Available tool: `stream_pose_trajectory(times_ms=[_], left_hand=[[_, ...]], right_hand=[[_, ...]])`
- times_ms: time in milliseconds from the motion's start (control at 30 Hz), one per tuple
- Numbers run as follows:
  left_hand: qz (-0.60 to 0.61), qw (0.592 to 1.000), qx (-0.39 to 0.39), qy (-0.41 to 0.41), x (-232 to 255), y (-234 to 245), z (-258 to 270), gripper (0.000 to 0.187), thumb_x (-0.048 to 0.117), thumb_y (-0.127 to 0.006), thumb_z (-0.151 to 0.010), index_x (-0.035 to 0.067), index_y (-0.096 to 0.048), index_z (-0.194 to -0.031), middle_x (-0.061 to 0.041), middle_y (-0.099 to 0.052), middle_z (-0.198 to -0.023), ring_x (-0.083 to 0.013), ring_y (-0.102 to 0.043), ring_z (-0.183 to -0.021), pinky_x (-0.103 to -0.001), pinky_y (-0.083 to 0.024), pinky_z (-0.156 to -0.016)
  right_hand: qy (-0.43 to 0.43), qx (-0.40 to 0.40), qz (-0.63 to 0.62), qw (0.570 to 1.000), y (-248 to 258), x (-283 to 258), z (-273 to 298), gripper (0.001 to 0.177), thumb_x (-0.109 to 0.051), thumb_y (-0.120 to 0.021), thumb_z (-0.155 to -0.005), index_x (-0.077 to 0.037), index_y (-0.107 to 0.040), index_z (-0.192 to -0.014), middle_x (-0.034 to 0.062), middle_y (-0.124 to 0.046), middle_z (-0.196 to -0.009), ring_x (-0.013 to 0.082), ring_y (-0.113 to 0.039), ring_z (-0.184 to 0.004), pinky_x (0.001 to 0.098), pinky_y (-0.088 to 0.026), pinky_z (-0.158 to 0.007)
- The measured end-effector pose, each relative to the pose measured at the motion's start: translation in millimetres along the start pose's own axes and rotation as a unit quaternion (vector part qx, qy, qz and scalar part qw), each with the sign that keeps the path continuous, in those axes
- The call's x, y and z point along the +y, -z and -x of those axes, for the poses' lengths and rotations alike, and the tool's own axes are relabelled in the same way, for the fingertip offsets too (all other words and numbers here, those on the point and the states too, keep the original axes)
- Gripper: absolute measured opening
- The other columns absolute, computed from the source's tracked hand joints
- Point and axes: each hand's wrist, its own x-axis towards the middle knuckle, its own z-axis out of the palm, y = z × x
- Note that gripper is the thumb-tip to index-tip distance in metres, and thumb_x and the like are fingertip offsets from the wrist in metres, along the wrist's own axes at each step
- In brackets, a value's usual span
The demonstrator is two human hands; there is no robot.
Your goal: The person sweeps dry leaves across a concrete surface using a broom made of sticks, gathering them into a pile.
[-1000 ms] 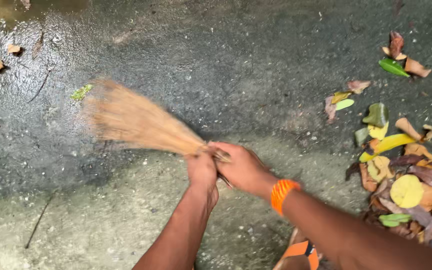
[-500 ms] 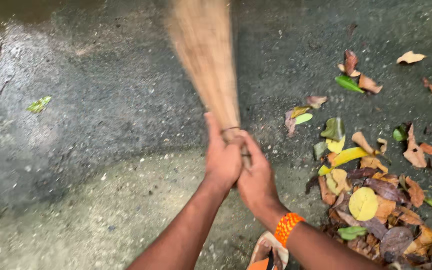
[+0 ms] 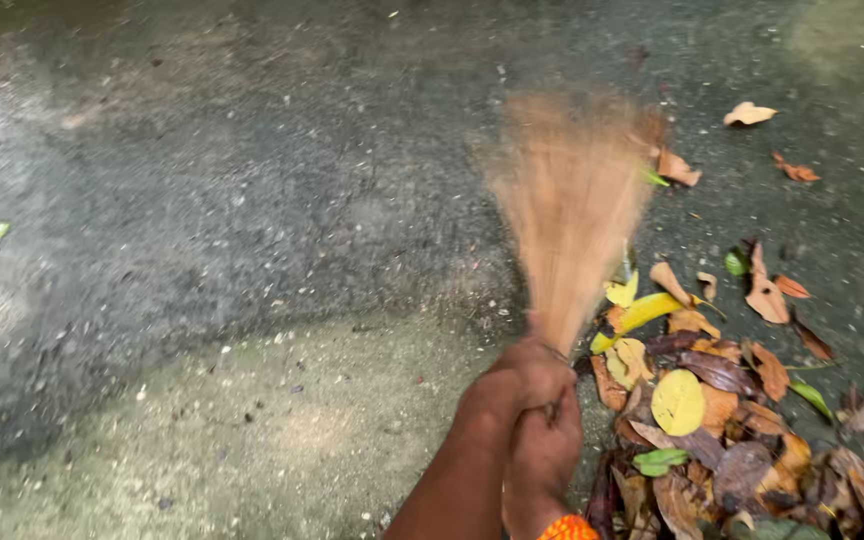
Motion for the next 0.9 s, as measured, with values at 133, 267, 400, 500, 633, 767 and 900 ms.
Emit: stream_pose_trajectory(times_ms=[133, 267, 400, 500, 633, 767, 900], left_hand=[[-0.089, 0.99, -0.062, -0.086, 26.6, 7.2, 11.0, 0.077, 0.024, -0.056, -0.092, 0.019, -0.024, -0.162, -0.022, -0.06, -0.139, -0.0337, -0.061, -0.124, -0.039, -0.048, -0.104], [0.001, 0.992, 0.081, -0.098, 11.6, 74.9, 11.2, 0.08, 0.023, -0.056, -0.09, 0.024, -0.026, -0.164, -0.02, -0.062, -0.14, -0.0318, -0.062, -0.125, -0.038, -0.049, -0.105], [0.147, 0.941, 0.295, -0.076, 4.0, 155.9, 4.5, 0.085, 0.021, -0.06, -0.092, 0.019, -0.014, -0.163, -0.024, -0.06, -0.139, -0.0365, -0.061, -0.124, -0.042, -0.046, -0.106], [0.302, 0.869, 0.373, -0.119, 1.1, 190.3, 8.3, 0.095, 0.013, -0.056, -0.09, 0.015, 0.006, -0.162, -0.024, -0.048, -0.147, -0.036, -0.06, -0.126, -0.041, -0.047, -0.107], [0.345, 0.805, 0.48, 0.056, -10.6, 208.2, 8.4, 0.099, 0.024, -0.06, -0.094, 0.011, 0.014, -0.159, -0.023, -0.053, -0.143, -0.0342, -0.063, -0.123, -0.041, -0.05, -0.103], [0.345, 0.814, 0.456, 0.103, -17.9, 190.3, -21.2, 0.093, 0.016, -0.055, -0.095, 0.007, 0.011, -0.16, -0.024, -0.054, -0.139, -0.0349, -0.063, -0.12, -0.043, -0.051, -0.103], [0.128, 0.986, 0.096, 0.05, -6.8, 145.9, -44.8, 0.081, 0.019, -0.059, -0.091, 0.012, -0.01, -0.155, -0.024, -0.058, -0.135, -0.0348, -0.064, -0.117, -0.043, -0.052, -0.099]], right_hand=[[0.074, -0.006, -0.139, 0.987, -27.6, 15.9, -17.9, 0.043, -0.014, -0.059, -0.102, -0.008, -0.052, -0.144, 0.0068, -0.061, -0.131, 0.0177, -0.059, -0.119, 0.0318, -0.051, -0.1], [0.133, 0.204, 0.218, 0.945, -63.3, 30.0, -49.9, 0.062, -0.001, -0.052, -0.087, -0.011, -0.041, -0.147, 0.0033, -0.055, -0.142, 0.0157, -0.058, -0.125, 0.0311, -0.051, -0.103], [0.002, -0.143, 0.236, 0.961, -109.5, 32.0, -127.1, 0.058, 0.006, -0.054, -0.094, -0.005, -0.044, -0.151, 0.0091, -0.057, -0.144, 0.0165, -0.058, -0.127, 0.0315, -0.048, -0.107], [-0.039, -0.277, 0.501, 0.819, -146.1, 28.4, -165.8, 0.054, 0.001, -0.055, -0.096, -0.006, -0.052, -0.15, 0.0111, -0.07, -0.133, 0.016, -0.063, -0.115, 0.0302, -0.053, -0.099], [-0.1, -0.397, 0.483, 0.774, -180.6, 37.7, -185.6, 0.051, -0.007, -0.06, -0.1, -0.007, -0.048, -0.149, 0.0087, -0.064, -0.141, 0.0137, -0.061, -0.125, 0.0279, -0.05, -0.105], [-0.095, -0.296, 0.623, 0.717, -147.1, 33.1, -181.8, 0.051, -0.015, -0.062, -0.097, -0.011, -0.055, -0.147, 0.008, -0.071, -0.13, 0.0129, -0.068, -0.109, 0.0267, -0.054, -0.091], [-0.105, 0.048, 0.332, 0.936, -74.8, 35.5, -126.3, 0.042, -0.019, -0.061, -0.093, -0.013, -0.059, -0.134, 0.0062, -0.065, -0.078, 0.0127, -0.055, -0.05, 0.0282, -0.039, -0.041]])
